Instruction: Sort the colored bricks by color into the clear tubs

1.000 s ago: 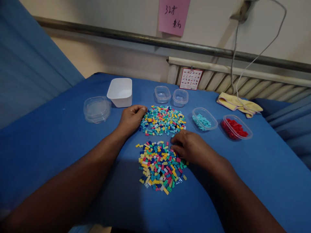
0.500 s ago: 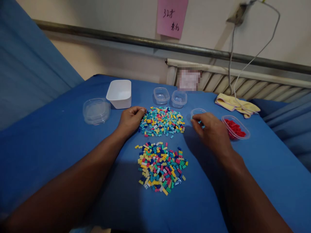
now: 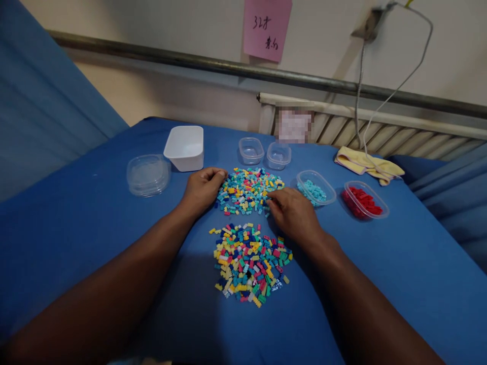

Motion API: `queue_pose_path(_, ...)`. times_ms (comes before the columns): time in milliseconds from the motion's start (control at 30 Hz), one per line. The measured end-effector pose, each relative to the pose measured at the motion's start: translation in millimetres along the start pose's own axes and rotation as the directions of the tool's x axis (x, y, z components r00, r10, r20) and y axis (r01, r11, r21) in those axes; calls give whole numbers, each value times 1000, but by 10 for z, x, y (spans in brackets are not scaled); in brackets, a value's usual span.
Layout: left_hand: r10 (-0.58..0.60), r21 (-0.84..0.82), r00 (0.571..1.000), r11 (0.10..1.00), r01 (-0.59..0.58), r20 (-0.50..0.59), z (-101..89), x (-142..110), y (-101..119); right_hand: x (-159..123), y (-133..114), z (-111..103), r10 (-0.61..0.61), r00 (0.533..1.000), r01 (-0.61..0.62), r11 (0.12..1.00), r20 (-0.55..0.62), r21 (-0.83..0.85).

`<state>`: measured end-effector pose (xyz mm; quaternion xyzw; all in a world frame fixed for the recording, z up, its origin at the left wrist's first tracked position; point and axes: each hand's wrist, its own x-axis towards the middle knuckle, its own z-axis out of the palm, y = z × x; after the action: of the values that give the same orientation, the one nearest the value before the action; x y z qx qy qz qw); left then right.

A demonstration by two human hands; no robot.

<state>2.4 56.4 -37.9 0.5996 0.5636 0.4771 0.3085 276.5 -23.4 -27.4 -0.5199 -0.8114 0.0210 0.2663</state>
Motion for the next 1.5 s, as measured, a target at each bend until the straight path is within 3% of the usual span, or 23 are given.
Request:
queue_pose_path(133,17,0,1000,1000,-17,5,3,-9,5,37,-12,96,31,998,-28,998,59,-48)
queue_pose_path(300,28,10,1000,1000,-28,4,2,4,-25,23,10,57,33,995,-32,999,90,-13)
queue_pose_path(500,23,23,1000,999,-23,-2,4,4,-26,-28,-65,-26,203,979,-191,944,-18,268)
queue_pose_path(633,33,-2,999,999,-33,-3,6,9,-39,-42,-68,-149,272,959,-231,914,-82,335)
queue_pose_path(733,29,13,1000,999,-29,-1,6,10,-38,-55,121,-315,273,935,-218,945,-226,243)
queue_pose_path(833,30,37,1000,999,-30,6,5,5,-26,-75,418,-474,252,894,-258,966,-371,34)
queue_pose_path(933,29,38,1000,999,-29,-3,4,4,-22,-95,567,-524,194,902,-253,961,-385,-108)
queue_pose_path(1033,29,20,1000,999,-29,0,4,6,-24,-110,426,-427,101,948,-129,989,-302,-75)
queue_pose_path(1133,20,22,1000,1000,-20,-5,1,3,-13,-114,160,-236,-40,997,46,995,-69,86)
queue_pose_path(1200,13,27,1000,1000,-13,-7,-2,0,-1,-112,39,-113,-137,988,126,980,65,155)
queue_pose_path(1333,23,43,1000,999,-23,9,-2,0,2,-106,-6,4,-176,972,160,981,156,109)
queue_pose_path(1500,21,35,1000,999,-21,-1,7,8,-21,-123,2,-33,-159,968,139,984,195,111)
